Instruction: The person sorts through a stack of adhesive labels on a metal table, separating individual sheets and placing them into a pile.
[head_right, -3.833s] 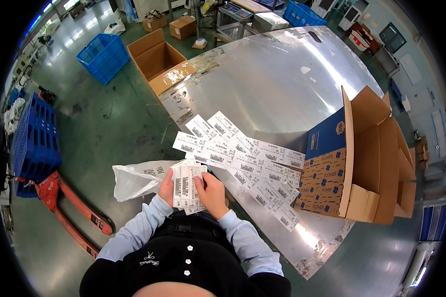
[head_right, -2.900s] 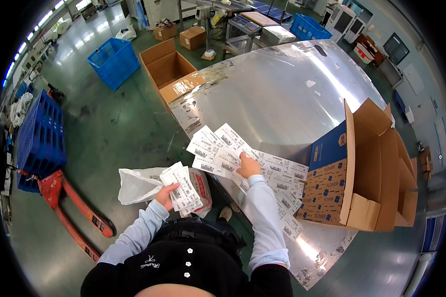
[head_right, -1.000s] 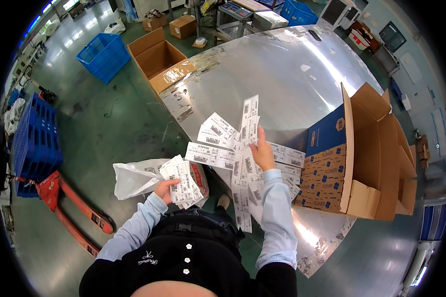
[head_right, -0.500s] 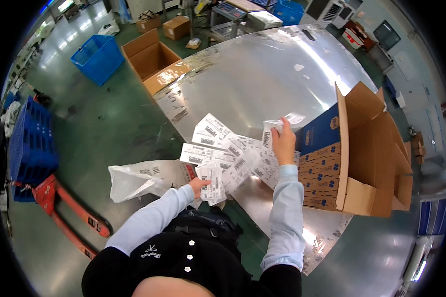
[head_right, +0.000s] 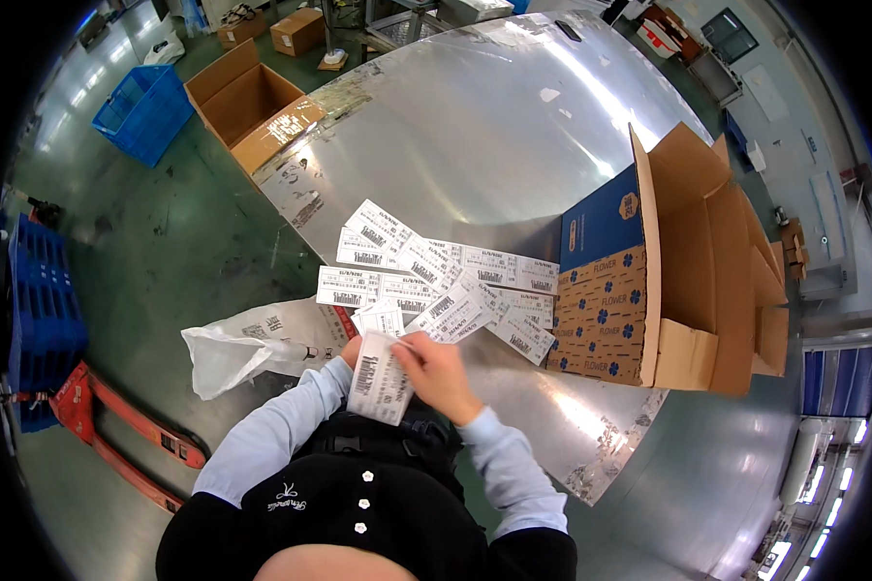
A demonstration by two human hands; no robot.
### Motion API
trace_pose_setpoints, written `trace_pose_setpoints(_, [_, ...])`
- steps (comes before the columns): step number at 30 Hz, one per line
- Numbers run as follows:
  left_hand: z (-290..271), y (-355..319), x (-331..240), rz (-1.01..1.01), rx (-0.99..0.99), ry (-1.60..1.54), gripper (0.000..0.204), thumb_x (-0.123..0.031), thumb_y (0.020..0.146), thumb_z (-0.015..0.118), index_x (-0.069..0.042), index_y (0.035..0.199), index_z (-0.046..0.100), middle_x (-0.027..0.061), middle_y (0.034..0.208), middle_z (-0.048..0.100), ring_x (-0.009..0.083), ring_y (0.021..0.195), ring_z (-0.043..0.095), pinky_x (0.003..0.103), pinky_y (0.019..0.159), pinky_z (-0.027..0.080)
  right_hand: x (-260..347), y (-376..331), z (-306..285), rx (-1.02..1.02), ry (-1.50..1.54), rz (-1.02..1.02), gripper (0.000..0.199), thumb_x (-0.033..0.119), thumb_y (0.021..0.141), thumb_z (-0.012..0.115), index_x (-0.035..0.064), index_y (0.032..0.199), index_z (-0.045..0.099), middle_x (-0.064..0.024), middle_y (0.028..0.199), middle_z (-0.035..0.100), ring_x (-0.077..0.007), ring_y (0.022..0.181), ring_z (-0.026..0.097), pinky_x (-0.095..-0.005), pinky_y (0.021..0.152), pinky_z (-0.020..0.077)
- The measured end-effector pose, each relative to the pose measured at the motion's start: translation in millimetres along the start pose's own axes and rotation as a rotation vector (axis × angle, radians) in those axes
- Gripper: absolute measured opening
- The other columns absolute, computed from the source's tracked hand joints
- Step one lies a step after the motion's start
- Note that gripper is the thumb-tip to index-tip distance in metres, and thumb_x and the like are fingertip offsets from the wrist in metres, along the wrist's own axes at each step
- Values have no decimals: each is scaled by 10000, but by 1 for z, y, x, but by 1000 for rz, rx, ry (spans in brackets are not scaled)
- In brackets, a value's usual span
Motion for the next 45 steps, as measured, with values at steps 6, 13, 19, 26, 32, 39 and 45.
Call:
trace_pose_setpoints(6, [12,-15,-19,28,-35,-291,494,-387,940,440,-12,1256,492,173,1171,594,301,999,619,425,886,500,-111,3,59,-130,-343,71,179,224,861,617,47,838,610,-180,627,593,-357,573,591,-411,512,448])
trace_pose_setpoints(13, [19,-19,-14,2,-22,98,439,-31,844,574,7,1272,486,147,1193,592,292,1051,599,439,915,479,-129,14,54,-223,-142,78,210,243,847,631,33,846,618,-160,658,616,-324,583,600,-392,536,450])
trace_pose_setpoints(19, [-3,-5,1,-10,-118,1,468,35,856,491,18,1318,424,166,1253,553,312,1116,561,454,960,442,-233,-89,-8,-562,-3,796,415,388,805,670,-12,900,616,-102,726,653,-230,658,609,-333,653,473])
trace_pose_setpoints(26, [13,-11,-8,48,-61,-25,459,12,865,506,2,1318,429,147,1265,546,306,1123,556,444,960,441,-212,-27,18,-514,401,547,226,216,862,652,-3,805,640,16,655,578,-55,552,459,-246,491,373])
trace_pose_setpoints(32, [53,-70,-68,113,100,-222,497,-190,941,469,7,1374,328,199,1343,463,358,1208,487,486,1032,381,-126,32,-119,-810,82,285,310,210,914,583,42,673,486,39,620,453,-49,585,351,-229,501,295])
trace_pose_setpoints(39, [64,-69,-122,368,45,-255,441,-98,948,461,-5,1362,341,159,1311,493,317,1168,525,460,989,454,-79,82,-175,-789,-616,85,468,222,754,736,6,1128,557,-153,1128,539,-281,1052,484,-389,919,388])
trace_pose_setpoints(45, [88,-73,-120,364,41,-110,442,-105,943,466,-19,1362,354,135,1297,508,289,1153,537,439,978,449,50,47,17,191,-384,-519,448,204,638,803,102,1030,613,-56,1194,533,-283,1217,413,-407,974,324])
Point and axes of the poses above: each hand's wrist, its own y-axis towards the middle knuckle, its own z-axis out of the palm, x = y × z, the point moved 9 cm from there along y, towards the middle knuckle
